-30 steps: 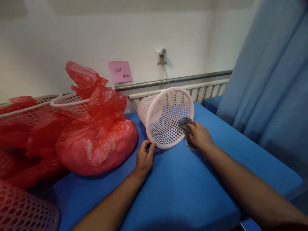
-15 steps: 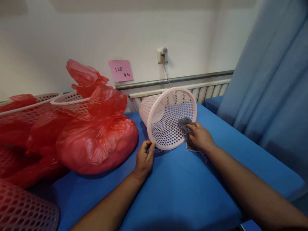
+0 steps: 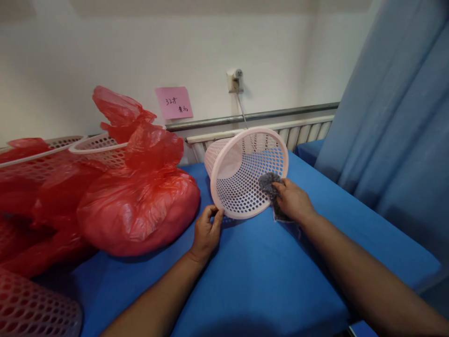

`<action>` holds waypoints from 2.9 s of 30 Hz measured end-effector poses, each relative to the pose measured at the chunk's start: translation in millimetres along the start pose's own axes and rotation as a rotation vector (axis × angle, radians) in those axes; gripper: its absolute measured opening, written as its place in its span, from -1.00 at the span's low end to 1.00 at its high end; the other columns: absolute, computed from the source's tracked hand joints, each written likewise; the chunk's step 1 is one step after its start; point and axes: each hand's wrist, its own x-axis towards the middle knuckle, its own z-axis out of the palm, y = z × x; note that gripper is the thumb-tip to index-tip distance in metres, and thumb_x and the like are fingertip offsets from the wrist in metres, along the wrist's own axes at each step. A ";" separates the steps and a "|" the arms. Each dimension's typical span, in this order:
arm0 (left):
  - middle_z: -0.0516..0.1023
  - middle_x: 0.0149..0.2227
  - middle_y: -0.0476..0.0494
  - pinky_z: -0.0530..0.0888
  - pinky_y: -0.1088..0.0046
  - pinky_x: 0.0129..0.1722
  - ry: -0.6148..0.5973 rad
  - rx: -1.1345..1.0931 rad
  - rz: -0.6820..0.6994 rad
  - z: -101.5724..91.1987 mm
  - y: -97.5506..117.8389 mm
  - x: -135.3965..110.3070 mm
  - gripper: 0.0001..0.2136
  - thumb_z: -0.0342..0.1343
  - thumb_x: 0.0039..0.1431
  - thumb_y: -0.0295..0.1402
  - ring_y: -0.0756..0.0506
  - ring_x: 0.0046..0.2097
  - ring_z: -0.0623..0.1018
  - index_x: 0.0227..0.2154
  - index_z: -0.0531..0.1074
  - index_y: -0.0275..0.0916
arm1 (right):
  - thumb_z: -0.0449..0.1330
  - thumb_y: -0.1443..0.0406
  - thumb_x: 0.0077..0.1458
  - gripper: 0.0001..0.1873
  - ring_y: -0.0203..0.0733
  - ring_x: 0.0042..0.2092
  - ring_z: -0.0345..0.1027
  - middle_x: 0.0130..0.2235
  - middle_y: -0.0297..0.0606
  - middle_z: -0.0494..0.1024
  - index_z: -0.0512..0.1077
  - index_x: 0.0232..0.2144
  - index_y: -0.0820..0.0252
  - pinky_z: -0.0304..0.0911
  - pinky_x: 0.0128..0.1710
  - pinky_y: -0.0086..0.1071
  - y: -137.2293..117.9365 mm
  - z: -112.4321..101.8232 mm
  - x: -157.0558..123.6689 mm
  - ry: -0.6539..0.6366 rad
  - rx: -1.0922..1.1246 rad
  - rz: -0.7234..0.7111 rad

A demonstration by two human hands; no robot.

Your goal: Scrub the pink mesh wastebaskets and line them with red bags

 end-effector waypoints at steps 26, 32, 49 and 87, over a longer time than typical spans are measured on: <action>0.66 -0.24 -0.14 0.54 0.30 -0.11 -0.334 -0.046 -0.046 13.9 -14.0 -1.7 -0.75 0.08 0.27 -0.18 -0.15 -0.17 0.62 -0.21 0.53 -0.23 | 0.27 0.41 -0.01 -0.45 -0.19 0.03 0.39 -0.03 -0.25 0.49 0.44 0.08 0.09 0.28 0.12 -0.28 -28.8 33.9 -11.1 -0.259 0.629 -0.428; 0.58 -0.31 -0.07 0.50 0.43 -0.19 0.073 -0.057 -0.029 -1.1 -4.2 0.3 -0.75 0.08 0.28 -0.13 -0.06 -0.27 0.55 -0.27 0.46 -0.23 | 0.17 0.38 0.10 -0.44 -0.02 0.05 0.39 0.14 -0.06 0.36 0.37 0.18 0.15 0.26 0.12 -0.16 7.2 16.8 3.5 -0.026 0.147 -0.032; 0.61 -0.30 -0.05 0.49 0.42 -0.16 -0.029 -0.067 -0.015 1.0 -9.3 2.9 -0.79 0.12 0.26 -0.19 -0.07 -0.23 0.58 -0.27 0.52 -0.22 | 0.17 0.37 0.11 -0.42 -0.02 0.04 0.40 0.14 -0.05 0.35 0.34 0.20 0.14 0.28 0.10 -0.16 13.2 14.2 6.5 -0.069 0.117 -0.011; 0.62 -0.18 -0.12 0.51 0.33 -0.08 -0.179 -0.053 -0.005 11.5 -6.3 -3.2 -0.77 0.10 0.27 -0.21 -0.11 -0.16 0.59 -0.15 0.50 -0.23 | 0.24 0.32 0.08 -0.46 -0.07 0.04 0.38 0.02 -0.12 0.45 0.41 0.15 0.13 0.23 0.13 -0.24 1.4 28.4 4.5 -0.116 0.284 -0.077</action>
